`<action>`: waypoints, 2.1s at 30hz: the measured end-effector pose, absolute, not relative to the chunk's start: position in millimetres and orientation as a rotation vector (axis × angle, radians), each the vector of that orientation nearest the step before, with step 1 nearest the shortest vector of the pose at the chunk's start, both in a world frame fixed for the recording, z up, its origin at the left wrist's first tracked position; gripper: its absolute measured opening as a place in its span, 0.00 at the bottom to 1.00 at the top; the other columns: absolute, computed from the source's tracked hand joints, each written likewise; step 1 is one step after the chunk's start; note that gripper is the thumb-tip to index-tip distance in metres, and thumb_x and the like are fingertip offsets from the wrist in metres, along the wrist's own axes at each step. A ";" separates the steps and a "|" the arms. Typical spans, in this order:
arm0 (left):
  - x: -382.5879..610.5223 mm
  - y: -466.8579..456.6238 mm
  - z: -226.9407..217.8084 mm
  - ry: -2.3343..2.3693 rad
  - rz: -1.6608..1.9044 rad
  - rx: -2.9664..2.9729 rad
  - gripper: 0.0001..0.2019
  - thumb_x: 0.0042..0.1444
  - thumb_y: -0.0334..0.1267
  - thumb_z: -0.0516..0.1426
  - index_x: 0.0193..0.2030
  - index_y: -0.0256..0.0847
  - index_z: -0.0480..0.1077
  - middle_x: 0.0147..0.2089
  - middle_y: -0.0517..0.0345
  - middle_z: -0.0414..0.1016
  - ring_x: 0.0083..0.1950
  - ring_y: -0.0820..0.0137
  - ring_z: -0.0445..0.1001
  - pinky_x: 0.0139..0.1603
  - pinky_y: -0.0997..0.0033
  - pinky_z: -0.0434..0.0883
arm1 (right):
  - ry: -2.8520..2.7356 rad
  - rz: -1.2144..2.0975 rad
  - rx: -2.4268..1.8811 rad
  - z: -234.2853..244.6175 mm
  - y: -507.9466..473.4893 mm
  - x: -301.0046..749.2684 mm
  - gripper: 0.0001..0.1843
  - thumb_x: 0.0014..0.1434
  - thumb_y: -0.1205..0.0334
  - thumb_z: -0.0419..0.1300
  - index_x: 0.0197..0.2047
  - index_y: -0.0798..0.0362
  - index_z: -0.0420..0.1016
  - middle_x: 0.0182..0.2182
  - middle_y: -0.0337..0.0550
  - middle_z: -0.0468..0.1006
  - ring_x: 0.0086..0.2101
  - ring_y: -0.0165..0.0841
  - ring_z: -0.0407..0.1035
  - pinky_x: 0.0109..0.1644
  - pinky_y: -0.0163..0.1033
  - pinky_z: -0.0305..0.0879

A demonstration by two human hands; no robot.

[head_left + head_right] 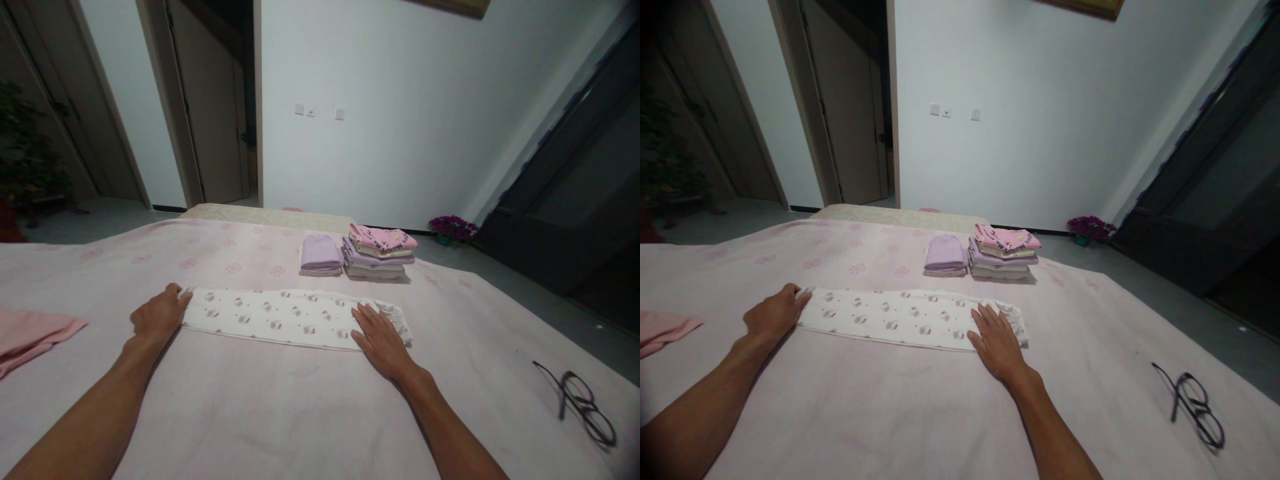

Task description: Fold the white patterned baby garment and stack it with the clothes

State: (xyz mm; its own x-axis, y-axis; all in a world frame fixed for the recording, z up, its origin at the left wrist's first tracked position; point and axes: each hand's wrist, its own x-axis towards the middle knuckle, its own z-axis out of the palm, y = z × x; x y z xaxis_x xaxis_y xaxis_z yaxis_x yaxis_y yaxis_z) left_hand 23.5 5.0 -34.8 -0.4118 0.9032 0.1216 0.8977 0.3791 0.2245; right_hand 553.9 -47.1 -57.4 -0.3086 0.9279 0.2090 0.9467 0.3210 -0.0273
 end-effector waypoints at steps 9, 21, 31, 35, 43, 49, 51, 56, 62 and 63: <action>85.3 -15.9 -25.0 1.789 0.943 2.515 0.15 0.67 0.45 0.51 0.50 0.42 0.74 0.51 0.46 0.75 0.54 0.56 0.71 0.57 0.57 0.67 | -2.382 -0.133 -1.736 -56.0 -47.7 551.6 0.31 0.72 0.47 0.46 0.72 0.51 0.60 0.71 0.49 0.57 0.71 0.42 0.48 0.73 0.55 0.43; 110.7 -21.7 -30.7 1.237 0.698 2.544 0.17 0.68 0.47 0.49 0.34 0.42 0.73 0.36 0.57 0.74 0.40 0.67 0.69 0.45 0.66 0.66 | -2.389 -0.129 -1.732 -58.7 -45.7 554.0 0.31 0.71 0.47 0.46 0.72 0.51 0.59 0.71 0.49 0.57 0.71 0.42 0.48 0.73 0.55 0.44; 114.9 -26.1 -31.8 1.257 0.569 2.521 0.15 0.67 0.49 0.51 0.37 0.42 0.72 0.36 0.58 0.73 0.38 0.68 0.70 0.42 0.69 0.65 | -2.384 -0.147 -1.722 -61.8 -44.6 555.2 0.31 0.72 0.46 0.45 0.72 0.51 0.59 0.71 0.48 0.58 0.70 0.42 0.49 0.73 0.54 0.44; 118.7 -26.9 -31.9 1.311 0.552 2.521 0.14 0.66 0.47 0.52 0.35 0.42 0.71 0.34 0.59 0.72 0.36 0.69 0.70 0.39 0.69 0.64 | -2.391 -0.149 -1.715 -61.6 -44.5 555.5 0.31 0.72 0.46 0.45 0.72 0.51 0.59 0.71 0.49 0.58 0.70 0.42 0.49 0.73 0.55 0.44; 140.7 -40.7 -25.7 1.095 0.492 2.581 0.12 0.67 0.45 0.53 0.36 0.42 0.71 0.36 0.57 0.72 0.40 0.67 0.69 0.43 0.68 0.65 | -2.396 -0.159 -1.728 -59.2 -46.0 553.9 0.31 0.72 0.46 0.45 0.72 0.52 0.59 0.71 0.50 0.58 0.70 0.42 0.49 0.73 0.54 0.43; 150.6 -42.8 -27.2 1.039 0.587 2.566 0.11 0.68 0.44 0.53 0.52 0.45 0.70 0.49 0.54 0.72 0.46 0.67 0.70 0.47 0.68 0.66 | -2.398 -0.160 -1.740 -57.9 -46.7 552.2 0.31 0.72 0.48 0.46 0.72 0.53 0.59 0.71 0.50 0.57 0.70 0.43 0.49 0.73 0.55 0.44; 154.8 -44.0 -26.0 1.026 0.545 2.598 0.11 0.67 0.44 0.53 0.52 0.46 0.71 0.48 0.54 0.71 0.47 0.66 0.70 0.48 0.67 0.66 | -2.397 -0.164 -1.745 -58.0 -46.7 552.1 0.31 0.72 0.48 0.46 0.72 0.53 0.59 0.71 0.50 0.57 0.70 0.43 0.49 0.73 0.56 0.45; 164.1 -46.5 -22.1 1.061 0.464 2.608 0.11 0.69 0.43 0.51 0.43 0.43 0.71 0.41 0.56 0.72 0.42 0.67 0.69 0.44 0.67 0.65 | -2.396 -0.167 -1.736 -59.1 -46.5 552.7 0.31 0.72 0.48 0.46 0.72 0.52 0.59 0.71 0.49 0.57 0.70 0.42 0.50 0.73 0.55 0.46; 167.8 -51.8 -18.5 1.000 0.522 2.643 0.09 0.67 0.41 0.53 0.48 0.44 0.71 0.48 0.53 0.72 0.48 0.64 0.69 0.49 0.65 0.65 | -2.393 -0.158 -1.755 -59.6 -46.1 552.4 0.31 0.71 0.47 0.46 0.72 0.52 0.59 0.71 0.49 0.57 0.70 0.42 0.48 0.73 0.54 0.44; 167.8 -51.4 -18.7 1.000 0.516 2.638 0.09 0.67 0.41 0.53 0.47 0.44 0.71 0.47 0.53 0.72 0.47 0.65 0.69 0.48 0.65 0.65 | -2.398 -0.158 -1.756 -59.4 -46.2 552.3 0.31 0.71 0.48 0.46 0.72 0.52 0.59 0.72 0.49 0.57 0.70 0.42 0.48 0.73 0.54 0.44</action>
